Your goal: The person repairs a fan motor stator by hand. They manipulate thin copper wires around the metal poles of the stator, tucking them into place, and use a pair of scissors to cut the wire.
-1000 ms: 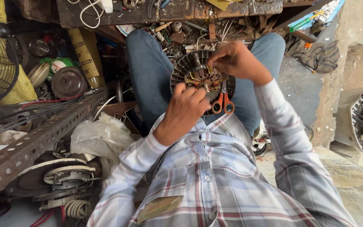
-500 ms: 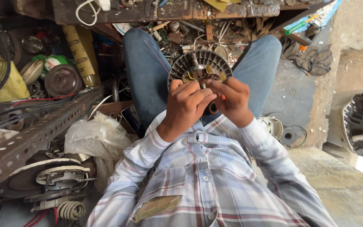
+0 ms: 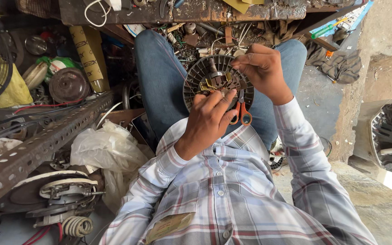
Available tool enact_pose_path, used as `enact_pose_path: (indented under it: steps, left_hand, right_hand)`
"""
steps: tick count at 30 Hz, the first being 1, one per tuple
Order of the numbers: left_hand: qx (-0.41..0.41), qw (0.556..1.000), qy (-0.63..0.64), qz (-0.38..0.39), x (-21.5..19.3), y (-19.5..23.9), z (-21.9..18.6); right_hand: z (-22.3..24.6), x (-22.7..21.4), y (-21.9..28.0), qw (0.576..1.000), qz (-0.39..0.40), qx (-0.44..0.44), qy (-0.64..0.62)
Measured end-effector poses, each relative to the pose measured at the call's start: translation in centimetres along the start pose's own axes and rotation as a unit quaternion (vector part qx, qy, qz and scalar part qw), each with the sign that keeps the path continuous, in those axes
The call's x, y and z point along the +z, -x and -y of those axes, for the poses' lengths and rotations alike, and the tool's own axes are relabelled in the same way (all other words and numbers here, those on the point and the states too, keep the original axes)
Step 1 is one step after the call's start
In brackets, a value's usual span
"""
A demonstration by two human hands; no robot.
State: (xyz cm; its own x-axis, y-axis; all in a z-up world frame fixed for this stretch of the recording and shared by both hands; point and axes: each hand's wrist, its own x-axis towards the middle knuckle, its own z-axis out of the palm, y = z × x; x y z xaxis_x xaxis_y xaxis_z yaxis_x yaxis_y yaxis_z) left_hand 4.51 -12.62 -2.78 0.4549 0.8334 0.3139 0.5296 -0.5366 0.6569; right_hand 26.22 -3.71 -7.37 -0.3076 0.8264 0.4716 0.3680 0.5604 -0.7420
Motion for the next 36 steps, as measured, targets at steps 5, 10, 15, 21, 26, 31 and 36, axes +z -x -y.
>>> enact_pose_path:
  steps: [5, 10, 15, 21, 26, 31, 36]
  left_hand:
    - [0.010, 1.000, -0.012, -0.025, 0.1, 0.4, 0.1]
    - [-0.029, 0.999, -0.019, 0.020, -0.3, 1.1, 0.3]
    - [-0.019, 0.999, -0.028, 0.031, 0.3, 1.7, 0.5]
    - [-0.011, 0.989, -0.022, 0.143, 0.1, 3.2, 0.1]
    - [0.085, 0.989, -0.057, 0.106, -4.4, 2.6, 0.5]
    - [0.067, 0.994, -0.081, -0.003, -6.9, -2.9, 4.3]
    - [-0.010, 0.994, -0.100, 0.046, -4.7, -8.1, 8.4]
  right_hand:
    - [-0.4, 0.9, -0.8, 1.000, 0.023, 0.015, -0.011]
    - [-0.1, 0.5, -1.6, 0.998, 0.061, -0.021, -0.006]
    - [-0.5, 0.4, -2.0, 0.991, 0.128, -0.016, 0.020]
    - [1.6, 0.6, 1.1, 0.992, -0.062, -0.004, 0.113]
    - [6.7, 1.7, 5.5, 0.991, 0.051, -0.027, 0.119]
    - [8.5, 2.7, 6.1, 0.991, 0.044, 0.065, 0.108]
    - [9.1, 3.2, 5.9, 0.984, 0.070, 0.078, 0.141]
